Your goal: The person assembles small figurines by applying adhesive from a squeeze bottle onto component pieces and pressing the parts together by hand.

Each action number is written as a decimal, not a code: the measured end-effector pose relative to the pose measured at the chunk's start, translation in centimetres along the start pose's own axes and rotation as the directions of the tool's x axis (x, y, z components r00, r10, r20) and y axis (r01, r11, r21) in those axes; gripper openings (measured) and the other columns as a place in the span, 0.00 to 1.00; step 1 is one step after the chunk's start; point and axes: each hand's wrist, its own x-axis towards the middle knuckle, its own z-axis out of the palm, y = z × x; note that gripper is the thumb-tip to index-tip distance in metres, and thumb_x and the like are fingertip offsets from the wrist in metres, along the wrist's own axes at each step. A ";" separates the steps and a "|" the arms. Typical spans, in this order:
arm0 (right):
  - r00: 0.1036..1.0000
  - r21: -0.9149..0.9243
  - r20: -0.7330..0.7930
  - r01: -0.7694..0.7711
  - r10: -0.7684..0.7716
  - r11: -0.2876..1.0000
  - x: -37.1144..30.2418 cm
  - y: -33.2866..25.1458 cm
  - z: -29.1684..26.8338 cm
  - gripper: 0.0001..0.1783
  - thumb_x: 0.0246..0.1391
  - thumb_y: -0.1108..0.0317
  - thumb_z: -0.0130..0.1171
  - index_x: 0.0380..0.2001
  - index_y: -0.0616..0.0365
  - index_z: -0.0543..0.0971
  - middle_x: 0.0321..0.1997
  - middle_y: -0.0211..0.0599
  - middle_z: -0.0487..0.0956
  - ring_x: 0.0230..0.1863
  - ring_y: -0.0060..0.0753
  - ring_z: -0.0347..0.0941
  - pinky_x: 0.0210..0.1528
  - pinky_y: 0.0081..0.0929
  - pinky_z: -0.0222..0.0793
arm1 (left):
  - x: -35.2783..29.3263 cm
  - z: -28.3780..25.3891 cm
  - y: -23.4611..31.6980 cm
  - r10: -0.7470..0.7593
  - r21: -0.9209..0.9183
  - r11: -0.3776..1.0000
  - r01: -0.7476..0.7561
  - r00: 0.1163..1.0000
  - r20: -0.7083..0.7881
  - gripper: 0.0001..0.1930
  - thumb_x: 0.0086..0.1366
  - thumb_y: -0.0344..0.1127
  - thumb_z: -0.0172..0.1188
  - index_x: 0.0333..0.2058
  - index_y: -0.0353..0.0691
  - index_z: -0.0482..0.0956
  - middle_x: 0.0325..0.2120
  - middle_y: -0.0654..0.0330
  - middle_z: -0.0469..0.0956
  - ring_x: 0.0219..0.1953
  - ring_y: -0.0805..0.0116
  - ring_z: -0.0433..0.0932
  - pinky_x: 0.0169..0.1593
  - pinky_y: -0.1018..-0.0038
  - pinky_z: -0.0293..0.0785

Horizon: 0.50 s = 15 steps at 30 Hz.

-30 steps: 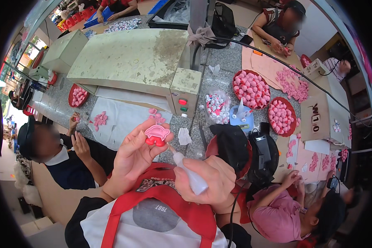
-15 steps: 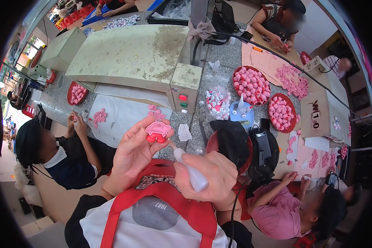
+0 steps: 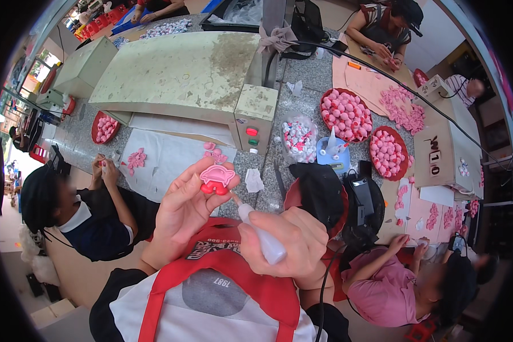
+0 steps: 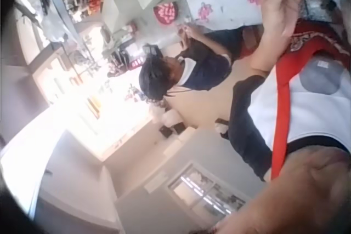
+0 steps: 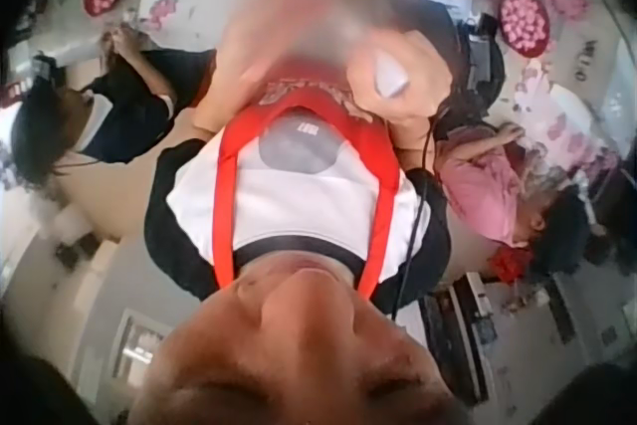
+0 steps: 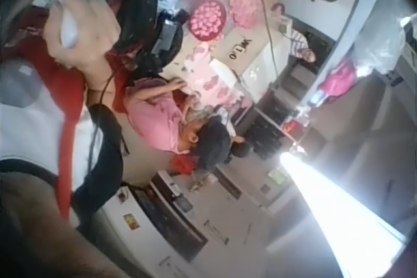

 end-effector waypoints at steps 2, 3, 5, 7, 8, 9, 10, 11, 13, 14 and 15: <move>1.000 0.002 0.001 -0.006 0.006 1.000 0.0 0.0 0.0 0.17 0.30 0.75 0.63 0.30 0.61 0.73 0.17 0.31 0.72 0.13 0.27 0.67 0.16 0.18 0.60 | 0.0 0.0 0.1 0.000 -0.003 1.000 0.000 1.000 -0.006 0.19 0.61 0.33 0.49 0.50 0.34 0.65 0.49 0.44 0.64 0.50 0.49 0.67 0.49 0.65 0.71; 1.000 0.002 0.000 -0.011 0.011 1.000 0.0 -0.1 0.0 0.17 0.30 0.75 0.63 0.29 0.61 0.73 0.17 0.31 0.72 0.13 0.27 0.67 0.16 0.18 0.60 | 0.0 0.1 0.1 -0.006 -0.014 1.000 0.006 1.000 0.012 0.17 0.62 0.32 0.48 0.49 0.33 0.65 0.48 0.46 0.66 0.50 0.53 0.68 0.50 0.67 0.70; 1.000 0.004 0.001 -0.004 0.004 1.000 0.0 0.0 0.0 0.17 0.30 0.75 0.63 0.30 0.61 0.73 0.17 0.31 0.72 0.13 0.27 0.67 0.16 0.18 0.60 | 0.0 0.1 0.2 -0.012 -0.025 1.000 0.013 0.999 0.030 0.16 0.63 0.32 0.47 0.49 0.33 0.65 0.46 0.48 0.68 0.49 0.57 0.69 0.51 0.68 0.70; 1.000 0.007 0.003 0.002 -0.002 1.000 0.1 0.0 0.1 0.17 0.30 0.75 0.63 0.30 0.61 0.73 0.17 0.31 0.72 0.13 0.27 0.67 0.16 0.18 0.60 | -0.1 0.1 0.2 -0.016 -0.021 1.000 0.017 0.999 0.030 0.16 0.63 0.32 0.46 0.49 0.33 0.65 0.46 0.48 0.68 0.50 0.56 0.69 0.51 0.68 0.69; 1.000 0.010 0.008 0.007 -0.007 1.000 0.1 0.0 0.2 0.17 0.30 0.75 0.63 0.30 0.61 0.73 0.17 0.31 0.72 0.13 0.27 0.67 0.16 0.18 0.60 | -0.1 0.1 0.3 -0.016 -0.021 1.000 0.017 0.999 0.028 0.16 0.63 0.32 0.46 0.49 0.33 0.65 0.46 0.48 0.68 0.50 0.56 0.69 0.51 0.68 0.69; 1.000 0.009 0.011 0.012 -0.012 1.000 0.1 0.0 0.1 0.18 0.30 0.75 0.63 0.30 0.61 0.73 0.18 0.30 0.73 0.13 0.27 0.67 0.16 0.18 0.60 | -0.1 0.1 0.3 -0.015 -0.023 1.000 0.016 0.999 0.036 0.16 0.63 0.32 0.46 0.49 0.33 0.65 0.47 0.48 0.68 0.49 0.56 0.69 0.51 0.68 0.69; 1.000 0.007 0.011 0.011 -0.011 1.000 0.1 0.0 0.1 0.18 0.30 0.75 0.63 0.30 0.61 0.73 0.18 0.30 0.73 0.13 0.27 0.67 0.16 0.18 0.60 | 0.0 0.1 0.3 -0.014 -0.025 1.000 0.015 0.999 0.043 0.16 0.63 0.32 0.46 0.49 0.33 0.65 0.47 0.48 0.68 0.49 0.56 0.69 0.51 0.68 0.69; 1.000 0.004 0.015 0.017 -0.017 1.000 0.2 -0.1 0.1 0.18 0.30 0.74 0.63 0.31 0.61 0.72 0.18 0.30 0.73 0.13 0.27 0.67 0.16 0.19 0.60 | 0.0 0.2 0.3 -0.016 -0.025 1.000 0.018 0.999 0.044 0.16 0.63 0.32 0.46 0.49 0.33 0.65 0.47 0.48 0.68 0.49 0.56 0.69 0.51 0.68 0.69; 1.000 0.004 0.020 0.023 -0.023 1.000 0.1 -0.1 0.1 0.18 0.30 0.74 0.63 0.31 0.61 0.72 0.18 0.30 0.73 0.13 0.27 0.67 0.16 0.19 0.60 | -0.1 0.1 0.3 -0.015 -0.024 1.000 0.016 0.999 0.048 0.16 0.63 0.32 0.46 0.49 0.33 0.65 0.47 0.48 0.68 0.49 0.56 0.69 0.51 0.69 0.69; 1.000 -0.003 0.017 0.025 -0.025 1.000 0.1 -0.1 0.1 0.18 0.31 0.74 0.63 0.31 0.61 0.72 0.19 0.30 0.73 0.13 0.27 0.67 0.16 0.19 0.60 | -0.1 0.1 0.3 -0.015 -0.024 1.000 0.016 0.999 0.048 0.16 0.63 0.32 0.46 0.49 0.33 0.65 0.47 0.48 0.68 0.49 0.56 0.69 0.51 0.69 0.69; 1.000 -0.010 0.015 0.028 -0.028 1.000 0.1 -0.1 0.1 0.18 0.31 0.74 0.63 0.31 0.61 0.72 0.20 0.31 0.74 0.13 0.27 0.67 0.16 0.19 0.60 | -0.1 0.1 0.3 -0.012 -0.021 1.000 0.013 0.999 0.044 0.16 0.63 0.32 0.46 0.49 0.33 0.65 0.47 0.48 0.68 0.50 0.57 0.69 0.51 0.69 0.69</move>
